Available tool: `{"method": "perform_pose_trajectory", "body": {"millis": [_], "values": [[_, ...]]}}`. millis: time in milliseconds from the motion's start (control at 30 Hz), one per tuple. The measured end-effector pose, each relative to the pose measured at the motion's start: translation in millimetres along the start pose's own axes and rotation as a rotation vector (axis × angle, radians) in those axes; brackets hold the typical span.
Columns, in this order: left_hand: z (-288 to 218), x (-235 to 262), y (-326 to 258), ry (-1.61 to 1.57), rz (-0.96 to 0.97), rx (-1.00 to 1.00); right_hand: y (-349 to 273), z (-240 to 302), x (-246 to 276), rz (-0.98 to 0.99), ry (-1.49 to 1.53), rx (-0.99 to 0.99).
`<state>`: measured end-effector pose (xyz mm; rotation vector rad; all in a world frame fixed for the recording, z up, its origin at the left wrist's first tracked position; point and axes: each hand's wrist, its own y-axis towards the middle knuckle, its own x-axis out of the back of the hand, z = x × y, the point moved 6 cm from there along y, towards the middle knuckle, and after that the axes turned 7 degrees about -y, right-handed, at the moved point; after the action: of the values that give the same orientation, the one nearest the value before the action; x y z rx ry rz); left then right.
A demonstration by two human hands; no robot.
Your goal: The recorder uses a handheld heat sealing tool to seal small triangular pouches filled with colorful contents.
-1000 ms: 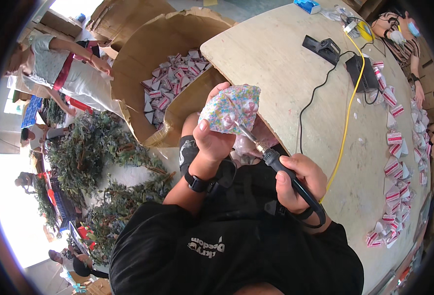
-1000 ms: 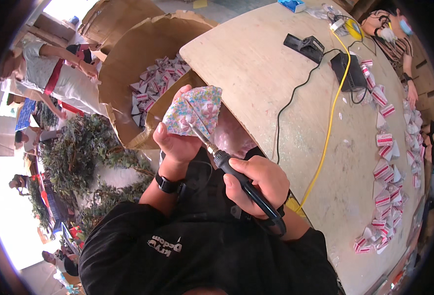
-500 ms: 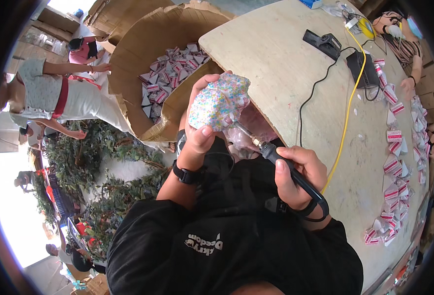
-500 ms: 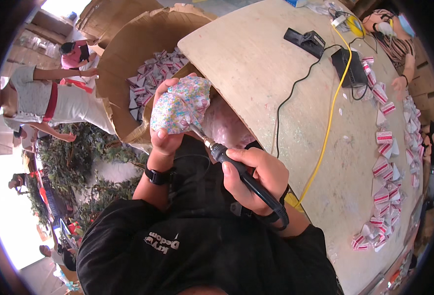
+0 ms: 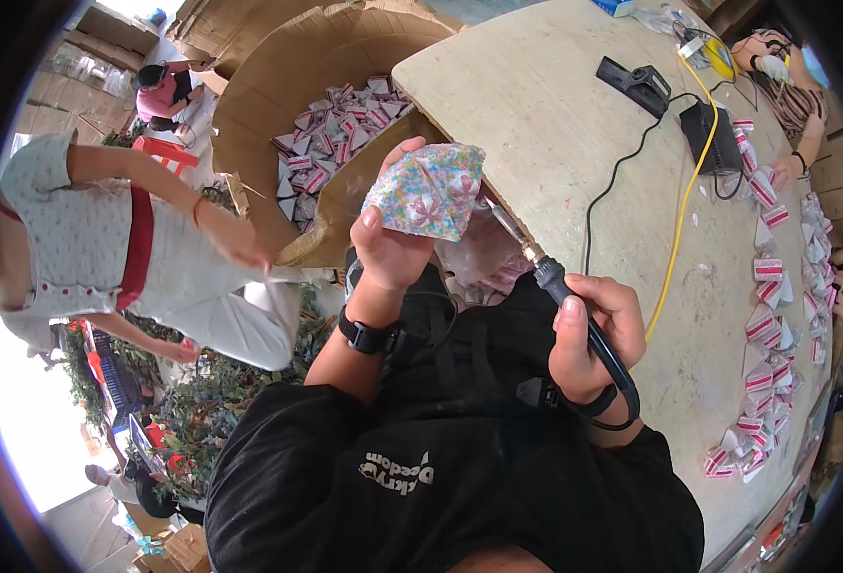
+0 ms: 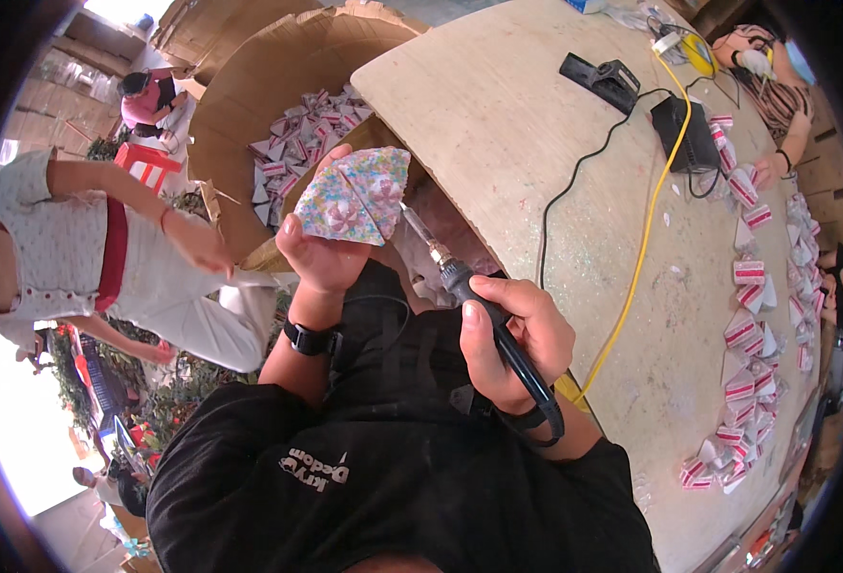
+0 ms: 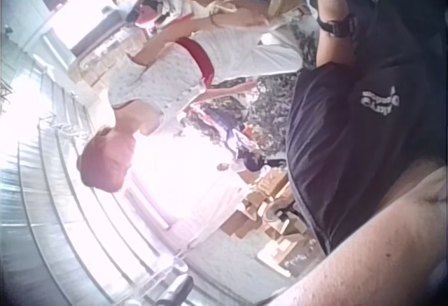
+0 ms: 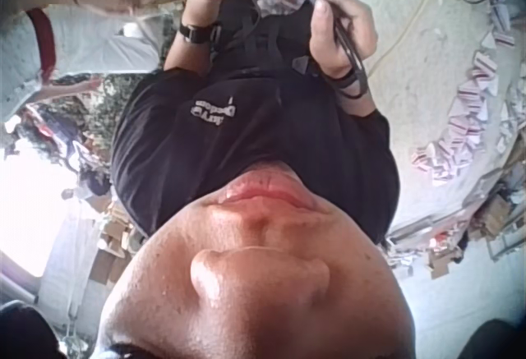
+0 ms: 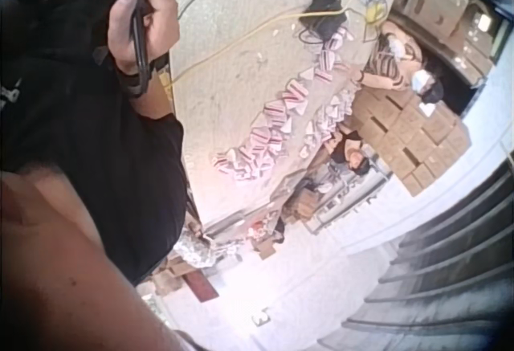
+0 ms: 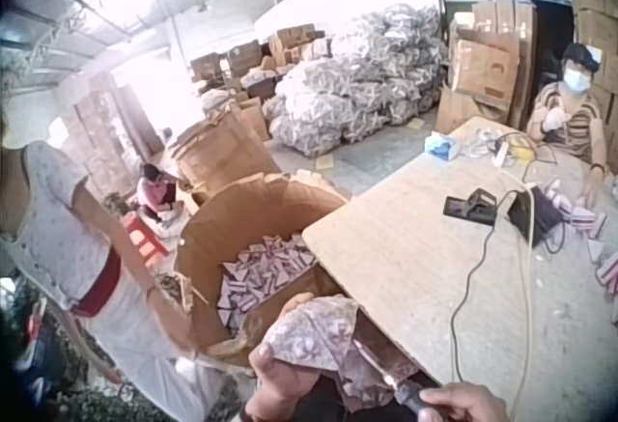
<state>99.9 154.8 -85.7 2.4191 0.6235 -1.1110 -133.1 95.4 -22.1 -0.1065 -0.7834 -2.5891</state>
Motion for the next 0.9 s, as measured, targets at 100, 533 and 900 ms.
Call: {"method": "perform_pose_trajectory", "body": {"millis": [100, 533, 900], "values": [[1.3, 3.0, 0.2, -0.033, -0.006, -0.005, 1.1, 1.3, -1.4, 0.021, 0.002, -0.025], [-0.3, -11.0, -1.2, 0.004, 0.061, 0.004, 5.8, 2.7, -4.4, 0.041, -0.071, 0.018], [0.3, -11.1, -2.2, 0.063, 0.052, 0.0, 6.3, 0.6, -4.8, 0.012, -0.07, 0.039]]}}
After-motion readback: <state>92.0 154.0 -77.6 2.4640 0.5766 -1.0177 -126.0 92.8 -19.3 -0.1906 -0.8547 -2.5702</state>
